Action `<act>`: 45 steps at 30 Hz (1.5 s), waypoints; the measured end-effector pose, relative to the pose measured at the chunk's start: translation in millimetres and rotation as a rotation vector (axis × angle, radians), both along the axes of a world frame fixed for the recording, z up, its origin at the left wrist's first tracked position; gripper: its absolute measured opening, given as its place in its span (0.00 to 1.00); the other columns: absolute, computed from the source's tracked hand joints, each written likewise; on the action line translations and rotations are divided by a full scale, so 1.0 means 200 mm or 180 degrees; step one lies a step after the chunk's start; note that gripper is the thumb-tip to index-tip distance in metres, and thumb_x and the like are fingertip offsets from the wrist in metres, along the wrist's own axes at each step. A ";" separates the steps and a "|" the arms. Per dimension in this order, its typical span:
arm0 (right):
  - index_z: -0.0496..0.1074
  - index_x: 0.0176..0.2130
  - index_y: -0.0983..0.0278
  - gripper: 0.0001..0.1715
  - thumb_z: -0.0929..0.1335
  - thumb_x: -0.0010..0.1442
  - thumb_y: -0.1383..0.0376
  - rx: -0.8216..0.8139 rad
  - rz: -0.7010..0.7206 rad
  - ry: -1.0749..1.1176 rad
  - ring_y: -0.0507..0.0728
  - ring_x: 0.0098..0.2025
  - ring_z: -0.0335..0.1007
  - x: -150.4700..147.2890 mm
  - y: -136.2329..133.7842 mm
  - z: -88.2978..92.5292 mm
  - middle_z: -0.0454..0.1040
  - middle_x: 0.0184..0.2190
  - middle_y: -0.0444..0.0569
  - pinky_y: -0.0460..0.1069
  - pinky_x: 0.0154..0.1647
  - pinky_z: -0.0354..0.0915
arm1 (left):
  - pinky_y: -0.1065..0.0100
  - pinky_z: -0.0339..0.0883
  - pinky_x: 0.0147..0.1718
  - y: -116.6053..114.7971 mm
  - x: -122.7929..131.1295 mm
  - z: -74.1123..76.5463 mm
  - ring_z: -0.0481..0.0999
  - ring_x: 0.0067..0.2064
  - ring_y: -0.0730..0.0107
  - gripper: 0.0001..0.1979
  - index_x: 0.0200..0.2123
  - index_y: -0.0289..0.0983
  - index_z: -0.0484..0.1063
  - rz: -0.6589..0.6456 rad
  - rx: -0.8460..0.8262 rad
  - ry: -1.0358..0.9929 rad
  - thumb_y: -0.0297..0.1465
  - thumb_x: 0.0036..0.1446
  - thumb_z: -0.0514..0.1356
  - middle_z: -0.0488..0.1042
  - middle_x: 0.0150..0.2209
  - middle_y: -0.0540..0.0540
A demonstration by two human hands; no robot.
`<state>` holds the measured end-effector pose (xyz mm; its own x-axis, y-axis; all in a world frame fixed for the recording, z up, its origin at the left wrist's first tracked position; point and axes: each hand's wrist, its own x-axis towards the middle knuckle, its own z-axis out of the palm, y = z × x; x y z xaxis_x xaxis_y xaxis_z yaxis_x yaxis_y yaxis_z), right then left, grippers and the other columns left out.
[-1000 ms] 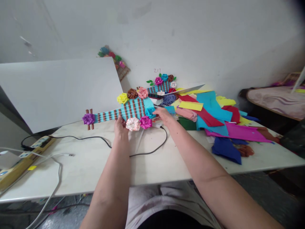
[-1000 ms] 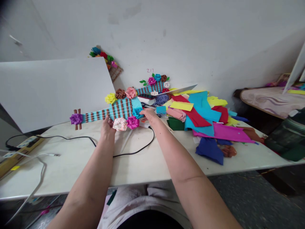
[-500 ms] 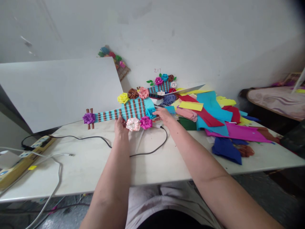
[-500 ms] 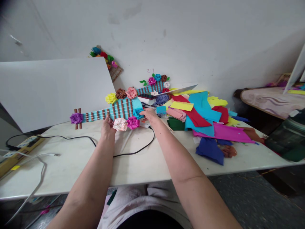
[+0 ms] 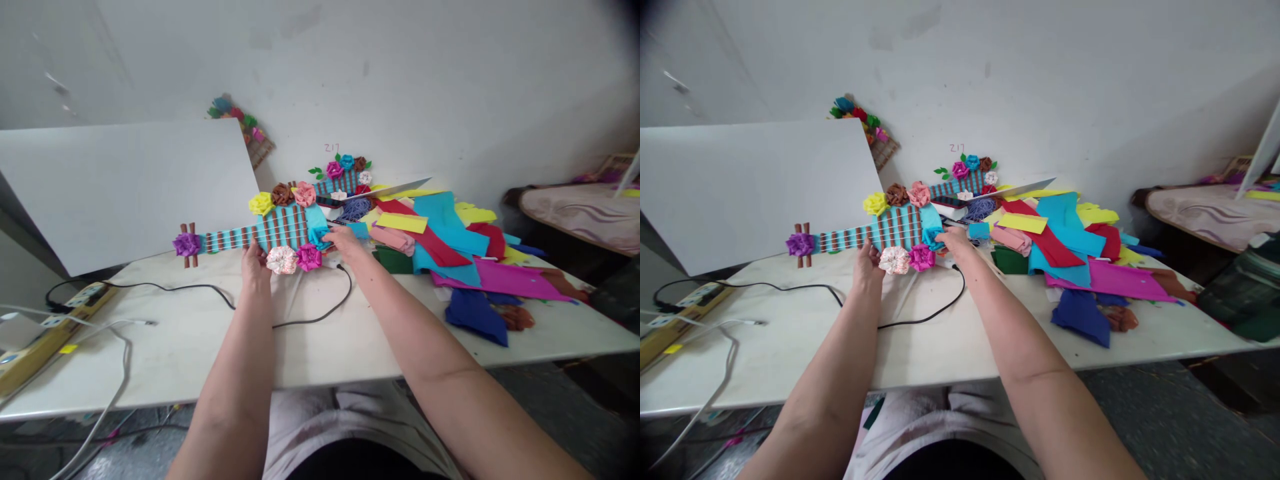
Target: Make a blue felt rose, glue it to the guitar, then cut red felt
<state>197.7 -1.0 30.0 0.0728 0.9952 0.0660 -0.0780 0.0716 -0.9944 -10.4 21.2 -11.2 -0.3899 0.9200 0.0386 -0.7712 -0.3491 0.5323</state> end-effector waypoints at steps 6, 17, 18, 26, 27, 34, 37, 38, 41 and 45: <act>0.67 0.21 0.65 0.04 0.66 0.39 0.73 0.0012 -0.0108 0.0019 0.50 0.16 0.64 0.00 0.00 0.00 0.69 0.14 0.40 0.45 0.17 0.63 | 0.75 0.56 0.18 0.00 0.00 0.00 0.61 0.17 0.80 0.08 0.30 0.38 0.63 0.0042 0.0027 -0.0008 0.25 0.50 0.62 0.61 0.17 0.57; 0.67 0.19 0.65 0.03 0.66 0.38 0.72 0.0035 -0.0186 0.0042 0.50 0.16 0.63 -0.01 0.01 -0.02 0.68 0.13 0.40 0.45 0.18 0.64 | 0.76 0.53 0.17 -0.03 0.02 0.03 0.57 0.16 0.82 0.10 0.26 0.38 0.61 0.0128 0.0015 0.0089 0.26 0.51 0.63 0.58 0.16 0.58; 0.67 0.19 0.65 0.03 0.66 0.38 0.72 0.0036 -0.0199 0.0041 0.50 0.16 0.63 -0.01 0.01 -0.02 0.67 0.13 0.40 0.45 0.18 0.63 | 0.76 0.53 0.17 -0.03 0.02 0.03 0.57 0.16 0.82 0.10 0.26 0.38 0.61 0.0110 0.0038 0.0069 0.25 0.51 0.62 0.57 0.16 0.58; 0.66 0.19 0.65 0.04 0.66 0.36 0.72 0.0048 -0.0371 -0.0027 0.49 0.15 0.61 -0.02 0.06 -0.07 0.65 0.11 0.38 0.44 0.16 0.61 | 0.77 0.52 0.17 -0.05 0.04 0.05 0.59 0.16 0.82 0.08 0.29 0.37 0.63 0.0092 0.0123 0.0149 0.26 0.51 0.62 0.62 0.18 0.57; 0.65 0.19 0.65 0.04 0.66 0.36 0.72 0.0040 -0.0395 -0.0029 0.49 0.15 0.61 -0.02 0.06 -0.07 0.64 0.11 0.38 0.44 0.16 0.61 | 0.77 0.53 0.18 -0.06 0.04 0.05 0.60 0.17 0.82 0.08 0.29 0.37 0.63 0.0106 0.0141 0.0168 0.26 0.51 0.62 0.63 0.18 0.57; 0.66 0.21 0.64 0.04 0.66 0.38 0.71 0.0010 -0.0332 -0.0007 0.50 0.16 0.62 -0.02 0.05 -0.06 0.65 0.13 0.39 0.44 0.16 0.61 | 0.77 0.50 0.17 -0.06 0.04 0.05 0.57 0.15 0.82 0.07 0.28 0.38 0.62 0.0086 0.0124 0.0196 0.24 0.53 0.60 0.59 0.16 0.58; 0.66 0.22 0.64 0.04 0.66 0.38 0.70 -0.0004 -0.0177 0.0032 0.50 0.17 0.63 -0.02 0.03 -0.04 0.67 0.16 0.39 0.44 0.16 0.61 | 0.77 0.50 0.17 -0.04 0.03 0.05 0.58 0.16 0.82 0.06 0.29 0.38 0.63 0.0125 0.0120 0.0173 0.24 0.54 0.59 0.61 0.17 0.58; 0.66 0.23 0.64 0.05 0.66 0.38 0.70 -0.0020 -0.0093 0.0045 0.49 0.18 0.63 -0.01 0.02 -0.03 0.68 0.17 0.40 0.44 0.16 0.62 | 0.77 0.51 0.17 -0.04 0.02 0.04 0.58 0.16 0.82 0.06 0.29 0.38 0.63 0.0144 0.0119 0.0168 0.24 0.54 0.59 0.61 0.17 0.58; 0.66 0.24 0.64 0.06 0.66 0.38 0.69 -0.0013 0.0198 0.0105 0.50 0.20 0.64 0.00 -0.02 0.00 0.69 0.19 0.41 0.44 0.18 0.63 | 0.78 0.54 0.18 -0.03 0.02 0.04 0.59 0.16 0.82 0.05 0.30 0.38 0.64 0.0117 0.0089 0.0121 0.24 0.54 0.59 0.60 0.17 0.58; 0.67 0.24 0.64 0.05 0.66 0.41 0.65 0.0118 0.0394 0.0210 0.50 0.21 0.64 0.03 -0.03 0.02 0.69 0.20 0.42 0.45 0.19 0.64 | 0.76 0.63 0.24 -0.02 0.01 0.03 0.67 0.20 0.79 0.04 0.32 0.38 0.65 0.0106 -0.0030 -0.0057 0.25 0.54 0.59 0.65 0.19 0.56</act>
<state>202.8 -7.7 33.2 -0.0448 0.9938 0.1020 -0.1536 0.0940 -0.9837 -7.9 17.0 -6.0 -0.4209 0.9068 0.0227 -0.7687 -0.3698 0.5218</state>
